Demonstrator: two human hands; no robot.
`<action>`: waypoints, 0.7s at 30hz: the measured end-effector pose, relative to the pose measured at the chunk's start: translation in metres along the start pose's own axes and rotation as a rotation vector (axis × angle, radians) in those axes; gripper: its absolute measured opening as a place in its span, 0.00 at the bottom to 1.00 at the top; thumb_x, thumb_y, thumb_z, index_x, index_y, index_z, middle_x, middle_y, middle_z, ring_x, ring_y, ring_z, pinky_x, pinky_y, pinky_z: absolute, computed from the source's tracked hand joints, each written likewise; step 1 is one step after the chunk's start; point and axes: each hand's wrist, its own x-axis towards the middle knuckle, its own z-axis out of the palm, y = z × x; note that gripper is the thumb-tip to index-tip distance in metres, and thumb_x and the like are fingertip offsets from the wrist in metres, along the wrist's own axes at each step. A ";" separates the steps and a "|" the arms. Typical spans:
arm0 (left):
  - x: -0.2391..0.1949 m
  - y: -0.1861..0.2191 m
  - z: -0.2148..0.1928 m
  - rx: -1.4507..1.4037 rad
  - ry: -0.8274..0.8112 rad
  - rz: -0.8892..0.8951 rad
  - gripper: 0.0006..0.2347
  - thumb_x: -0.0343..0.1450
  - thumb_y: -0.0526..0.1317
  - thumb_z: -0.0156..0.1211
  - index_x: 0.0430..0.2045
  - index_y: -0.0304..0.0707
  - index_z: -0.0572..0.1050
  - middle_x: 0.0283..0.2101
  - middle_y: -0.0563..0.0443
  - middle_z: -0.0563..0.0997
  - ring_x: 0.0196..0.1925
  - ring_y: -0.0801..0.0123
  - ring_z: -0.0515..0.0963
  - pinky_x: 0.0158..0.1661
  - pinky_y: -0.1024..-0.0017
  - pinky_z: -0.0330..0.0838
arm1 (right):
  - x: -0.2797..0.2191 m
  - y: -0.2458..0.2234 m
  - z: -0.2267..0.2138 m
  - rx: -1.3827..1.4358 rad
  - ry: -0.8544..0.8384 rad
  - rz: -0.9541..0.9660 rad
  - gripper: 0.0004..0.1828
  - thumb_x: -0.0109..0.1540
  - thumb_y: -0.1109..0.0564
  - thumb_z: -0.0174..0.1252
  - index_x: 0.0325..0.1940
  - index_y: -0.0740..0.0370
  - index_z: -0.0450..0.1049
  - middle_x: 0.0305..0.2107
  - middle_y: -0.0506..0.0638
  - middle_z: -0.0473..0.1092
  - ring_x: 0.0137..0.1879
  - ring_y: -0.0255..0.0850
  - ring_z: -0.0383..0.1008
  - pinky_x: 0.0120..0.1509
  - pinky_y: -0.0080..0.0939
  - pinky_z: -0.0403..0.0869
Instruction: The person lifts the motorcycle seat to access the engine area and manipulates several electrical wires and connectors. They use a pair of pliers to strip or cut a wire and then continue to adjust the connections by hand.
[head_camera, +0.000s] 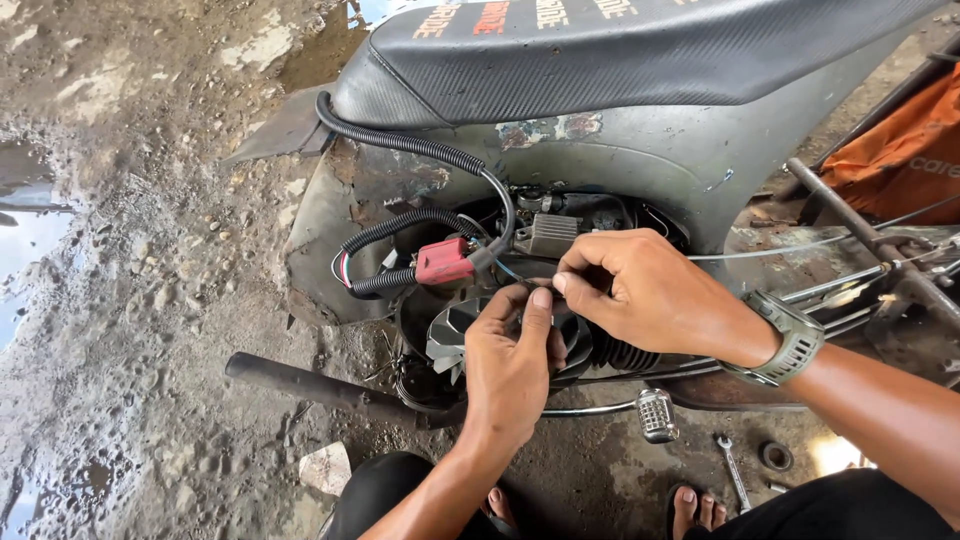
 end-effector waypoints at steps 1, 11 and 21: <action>0.001 0.000 0.000 0.001 -0.001 -0.004 0.10 0.78 0.37 0.53 0.35 0.26 0.80 0.13 0.42 0.75 0.17 0.69 0.75 0.21 0.76 0.66 | 0.000 0.000 -0.001 0.001 0.000 0.004 0.09 0.63 0.57 0.60 0.30 0.61 0.80 0.19 0.51 0.72 0.26 0.40 0.72 0.32 0.42 0.74; 0.003 0.009 -0.006 0.133 0.013 0.101 0.10 0.76 0.34 0.55 0.28 0.28 0.82 0.14 0.45 0.79 0.16 0.72 0.77 0.21 0.78 0.68 | 0.007 -0.015 -0.019 -0.036 -0.097 0.092 0.10 0.62 0.60 0.55 0.33 0.61 0.81 0.22 0.54 0.76 0.29 0.41 0.74 0.36 0.45 0.76; 0.006 -0.003 -0.015 0.224 -0.019 0.162 0.09 0.76 0.34 0.56 0.29 0.30 0.82 0.15 0.47 0.79 0.17 0.74 0.78 0.21 0.76 0.70 | 0.008 0.009 0.008 -0.322 0.075 -0.394 0.06 0.61 0.60 0.59 0.29 0.54 0.74 0.24 0.43 0.71 0.28 0.40 0.75 0.34 0.36 0.75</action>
